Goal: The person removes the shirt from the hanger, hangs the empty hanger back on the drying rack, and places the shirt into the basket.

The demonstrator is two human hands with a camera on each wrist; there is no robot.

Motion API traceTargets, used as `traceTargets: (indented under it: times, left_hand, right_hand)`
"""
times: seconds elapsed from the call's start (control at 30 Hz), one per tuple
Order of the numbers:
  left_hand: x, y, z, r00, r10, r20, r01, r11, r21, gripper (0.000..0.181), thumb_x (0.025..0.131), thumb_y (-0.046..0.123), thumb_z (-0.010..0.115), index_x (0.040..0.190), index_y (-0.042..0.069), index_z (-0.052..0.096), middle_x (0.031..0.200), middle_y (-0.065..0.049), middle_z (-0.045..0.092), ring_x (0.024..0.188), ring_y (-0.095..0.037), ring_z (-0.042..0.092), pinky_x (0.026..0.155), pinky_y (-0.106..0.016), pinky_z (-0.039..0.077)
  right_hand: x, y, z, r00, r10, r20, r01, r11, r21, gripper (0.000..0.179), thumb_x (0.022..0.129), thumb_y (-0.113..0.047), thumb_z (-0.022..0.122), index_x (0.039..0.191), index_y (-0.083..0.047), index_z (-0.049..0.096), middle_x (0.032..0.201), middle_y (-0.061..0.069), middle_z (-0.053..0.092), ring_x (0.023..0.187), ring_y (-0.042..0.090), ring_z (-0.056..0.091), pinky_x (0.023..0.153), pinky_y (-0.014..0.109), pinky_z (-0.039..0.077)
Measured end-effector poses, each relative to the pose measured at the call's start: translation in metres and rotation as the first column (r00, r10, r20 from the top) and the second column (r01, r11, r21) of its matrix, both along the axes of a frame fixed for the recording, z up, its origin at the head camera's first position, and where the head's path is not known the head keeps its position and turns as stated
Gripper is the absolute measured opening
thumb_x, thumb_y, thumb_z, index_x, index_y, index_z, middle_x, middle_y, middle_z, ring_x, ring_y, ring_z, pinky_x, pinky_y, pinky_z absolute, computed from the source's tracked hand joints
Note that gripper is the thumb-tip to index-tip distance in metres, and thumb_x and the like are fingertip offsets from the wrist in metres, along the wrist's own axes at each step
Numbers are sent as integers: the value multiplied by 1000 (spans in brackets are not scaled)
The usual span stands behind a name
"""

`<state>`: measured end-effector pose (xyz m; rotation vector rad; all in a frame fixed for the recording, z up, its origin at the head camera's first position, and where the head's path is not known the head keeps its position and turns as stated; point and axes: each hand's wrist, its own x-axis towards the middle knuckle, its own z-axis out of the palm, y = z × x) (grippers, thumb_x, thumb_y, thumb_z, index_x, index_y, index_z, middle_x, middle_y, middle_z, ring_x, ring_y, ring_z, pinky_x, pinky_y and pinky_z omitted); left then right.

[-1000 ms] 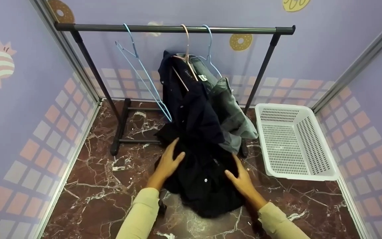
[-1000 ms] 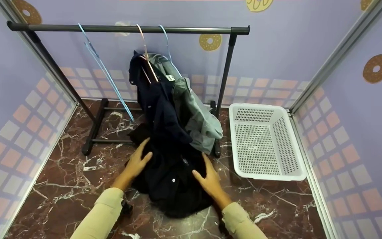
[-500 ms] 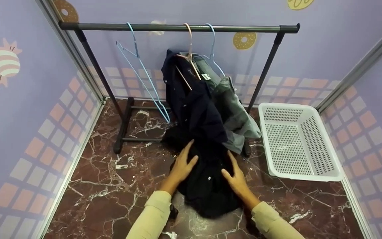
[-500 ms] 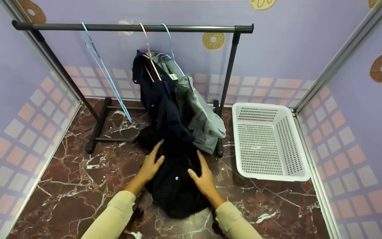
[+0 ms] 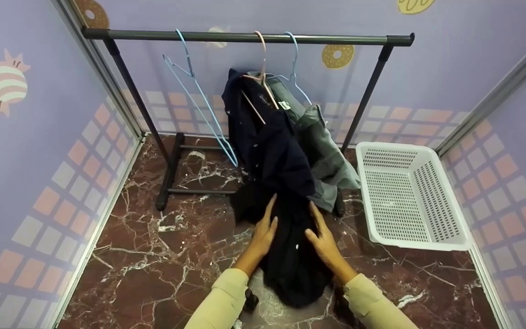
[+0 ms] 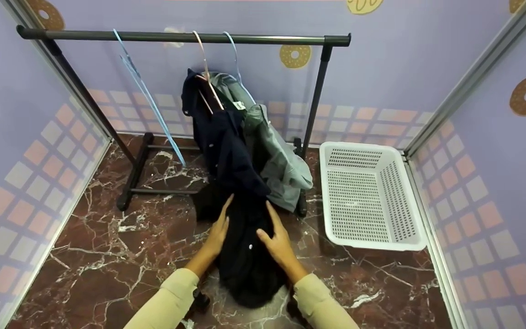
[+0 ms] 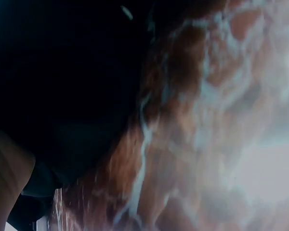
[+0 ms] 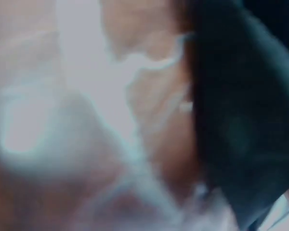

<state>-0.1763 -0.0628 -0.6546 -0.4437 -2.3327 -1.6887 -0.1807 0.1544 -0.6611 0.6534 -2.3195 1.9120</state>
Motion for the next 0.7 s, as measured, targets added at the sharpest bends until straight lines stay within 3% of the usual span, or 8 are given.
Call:
traceTargets:
  times: [0.1, 0.17, 0.27, 0.4, 0.5, 0.63, 0.7]
  left_hand:
    - [1, 1, 1, 1000, -24, 20, 22, 997, 68, 73, 109, 56, 31, 165, 11, 21, 170, -11, 29, 152, -37, 34, 123, -61, 28]
    - [2, 2, 4, 998, -36, 51, 31, 995, 96, 73, 109, 55, 37, 166, 12, 20, 171, -12, 26, 153, -39, 31, 123, -63, 26]
    - [6, 5, 19, 991, -51, 127, 37, 993, 111, 67, 109, 34, 49, 165, 9, 21, 170, -14, 25, 153, -41, 29, 124, -64, 24]
    - [17, 11, 44, 982, -65, 178, 42, 991, 129, 66, 104, 13, 54, 163, 4, 27, 168, -17, 29, 154, -40, 29, 126, -59, 23]
    - [17, 16, 36, 988, -54, 144, 32, 988, 148, 66, 103, 12, 56, 163, 6, 29, 168, -14, 31, 154, -35, 30, 127, -55, 24]
    - [13, 21, 14, 995, -45, 87, 32, 988, 154, 69, 102, 12, 59, 164, 14, 28, 168, -5, 33, 154, -27, 33, 128, -45, 26]
    - [13, 23, 14, 997, -50, 57, 41, 988, 146, 70, 101, 14, 60, 164, 16, 30, 168, -3, 34, 153, -25, 34, 127, -41, 28]
  right_hand:
    - [-4, -1, 4, 998, 53, 23, -53, 999, 3, 83, 98, -33, 70, 165, -13, 26, 170, 13, 26, 154, 9, 27, 123, 18, 23]
    - [-5, -2, 6, 997, 66, 45, -68, 997, 27, 90, 93, -41, 75, 165, -16, 27, 171, 10, 26, 154, 18, 28, 125, 27, 25]
    - [-4, -3, 7, 995, 64, 80, -69, 996, 60, 91, 90, -32, 78, 165, -20, 27, 170, 6, 29, 153, 28, 31, 125, 41, 27]
    - [-1, -2, 5, 992, 63, 106, -69, 996, 48, 80, 96, -24, 71, 164, -24, 29, 170, 2, 30, 153, 22, 33, 124, 31, 29]
    - [0, 1, 3, 994, 87, 67, -89, 996, 15, 70, 103, -38, 61, 164, -20, 31, 170, 6, 29, 153, 10, 30, 121, 18, 25]
    - [1, 6, 8, 992, 126, -12, -126, 992, -31, 75, 107, -57, 41, 163, -9, 29, 169, 19, 27, 153, 1, 26, 122, 15, 20]
    - [2, 8, 13, 989, 144, -15, -144, 988, -53, 76, 108, -58, 34, 164, -6, 26, 169, 22, 25, 153, 1, 25, 123, 15, 19]
